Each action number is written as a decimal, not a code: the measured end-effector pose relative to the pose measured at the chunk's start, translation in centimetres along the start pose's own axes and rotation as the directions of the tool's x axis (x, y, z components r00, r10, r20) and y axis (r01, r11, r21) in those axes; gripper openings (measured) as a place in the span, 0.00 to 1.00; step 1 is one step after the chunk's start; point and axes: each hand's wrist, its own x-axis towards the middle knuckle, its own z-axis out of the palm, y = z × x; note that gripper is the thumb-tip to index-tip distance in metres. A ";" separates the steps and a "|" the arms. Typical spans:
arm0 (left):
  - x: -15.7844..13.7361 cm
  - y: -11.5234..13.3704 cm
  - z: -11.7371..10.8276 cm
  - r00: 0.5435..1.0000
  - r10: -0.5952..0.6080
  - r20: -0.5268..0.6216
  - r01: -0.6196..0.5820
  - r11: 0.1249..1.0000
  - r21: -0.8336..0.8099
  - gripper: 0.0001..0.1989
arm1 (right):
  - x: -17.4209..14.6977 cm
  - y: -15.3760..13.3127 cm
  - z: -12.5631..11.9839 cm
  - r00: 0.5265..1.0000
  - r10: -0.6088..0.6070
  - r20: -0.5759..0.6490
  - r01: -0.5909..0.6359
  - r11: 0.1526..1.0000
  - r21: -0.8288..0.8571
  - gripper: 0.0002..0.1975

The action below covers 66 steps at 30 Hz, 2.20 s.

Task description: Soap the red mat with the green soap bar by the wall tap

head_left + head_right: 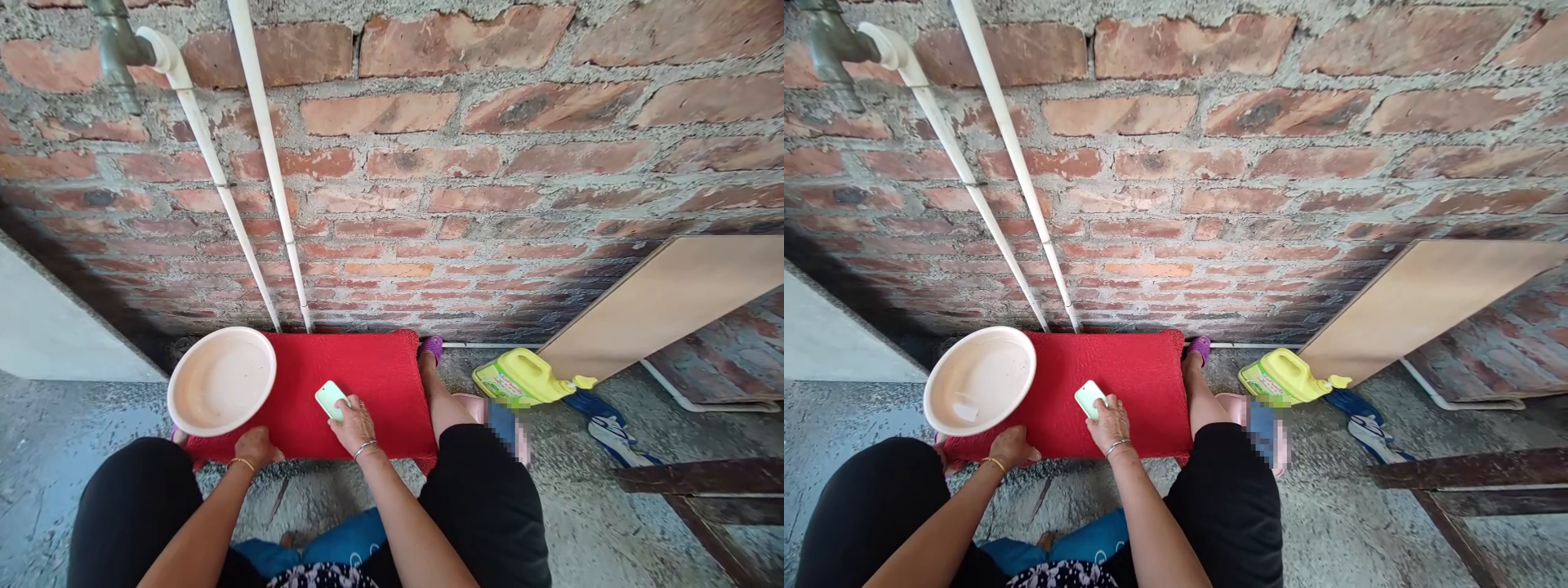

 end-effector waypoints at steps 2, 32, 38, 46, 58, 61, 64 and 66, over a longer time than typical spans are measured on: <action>0.0 0.1 -0.1 1.000 0.001 0.009 0.000 1.000 -0.005 0.22 | 0.0 1.4 -0.7 0.997 0.075 -0.023 -0.076 0.997 -0.017 0.15; 0.1 0.1 -0.2 1.000 -0.005 0.030 0.005 1.000 -0.002 0.26 | -0.4 5.6 -4.2 0.914 0.369 -0.167 -0.366 0.929 0.051 0.16; 0.1 -0.1 0.0 1.000 0.001 0.007 -0.001 1.000 0.004 0.24 | -0.1 0.8 -0.6 0.998 0.048 -0.030 -0.047 0.998 0.034 0.14; 0.2 0.1 -0.3 0.999 -0.004 0.035 0.004 1.000 0.002 0.26 | -0.3 5.5 -4.1 0.920 0.382 -0.089 -0.382 0.924 0.015 0.15; -0.4 0.3 -0.7 0.999 -0.002 0.036 0.002 1.000 0.008 0.24 | -0.4 0.6 -0.7 0.999 0.041 0.010 -0.042 0.998 0.037 0.16; -0.2 0.3 -0.6 0.999 -0.001 0.040 0.001 1.000 0.011 0.25 | -0.4 1.6 -1.0 0.997 0.074 0.004 -0.074 0.997 0.019 0.15; 0.1 0.2 -0.4 0.999 -0.002 0.036 0.002 1.000 0.002 0.25 | -0.3 4.7 -2.8 0.956 0.275 -0.099 -0.274 0.961 0.026 0.14; 0.3 0.1 -0.2 0.999 -0.007 0.034 0.007 1.000 -0.003 0.25 | -0.2 6.6 -4.1 0.899 0.402 -0.172 -0.398 0.915 0.059 0.14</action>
